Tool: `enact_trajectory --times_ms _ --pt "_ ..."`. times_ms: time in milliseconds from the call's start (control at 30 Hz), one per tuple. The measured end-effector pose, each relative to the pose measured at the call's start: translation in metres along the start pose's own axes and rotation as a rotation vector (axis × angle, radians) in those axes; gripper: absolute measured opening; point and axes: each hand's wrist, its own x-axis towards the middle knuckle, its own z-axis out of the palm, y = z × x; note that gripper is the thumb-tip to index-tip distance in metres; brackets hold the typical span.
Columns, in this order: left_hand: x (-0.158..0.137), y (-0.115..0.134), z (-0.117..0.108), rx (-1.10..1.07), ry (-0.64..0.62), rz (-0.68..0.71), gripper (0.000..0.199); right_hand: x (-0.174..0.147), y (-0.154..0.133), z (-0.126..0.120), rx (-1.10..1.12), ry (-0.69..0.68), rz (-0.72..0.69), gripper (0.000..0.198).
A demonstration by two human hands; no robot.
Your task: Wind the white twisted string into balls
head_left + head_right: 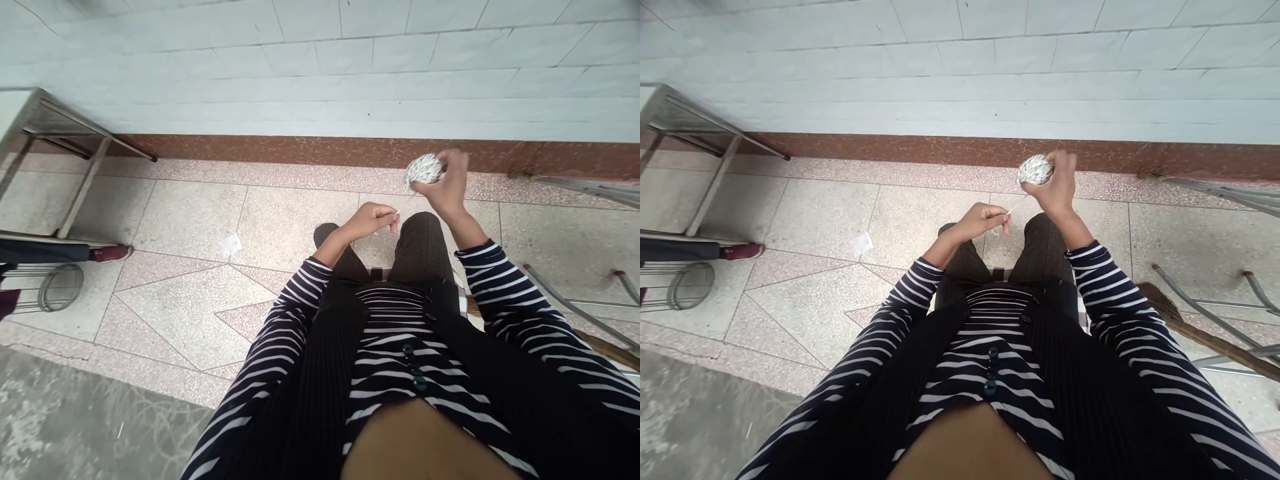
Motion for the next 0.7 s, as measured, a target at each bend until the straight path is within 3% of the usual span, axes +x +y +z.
enact_trajectory --times_ms 100,233,300,433,567,700 --pt "0.004 0.010 -0.010 0.110 0.046 0.005 0.036 -0.020 0.006 0.011 -0.063 -0.197 0.138 0.066" --pt "0.007 0.006 -0.019 0.255 0.071 -0.019 0.032 -0.047 0.010 0.010 0.339 -0.566 0.523 0.054" --pt "0.008 0.003 -0.021 0.311 0.043 -0.009 0.030 -0.060 0.010 0.006 0.480 -0.670 0.630 0.052" --pt "0.008 0.005 -0.021 0.408 0.001 0.029 0.029 -0.080 0.008 0.001 0.630 -0.700 0.719 0.051" --pt "0.006 0.002 -0.019 0.427 0.024 0.026 0.027 -0.096 0.007 0.004 0.735 -0.648 0.743 0.052" --pt "0.003 -0.013 0.000 0.376 0.141 0.018 0.029 -0.109 0.005 0.007 0.831 -0.587 0.722 0.055"
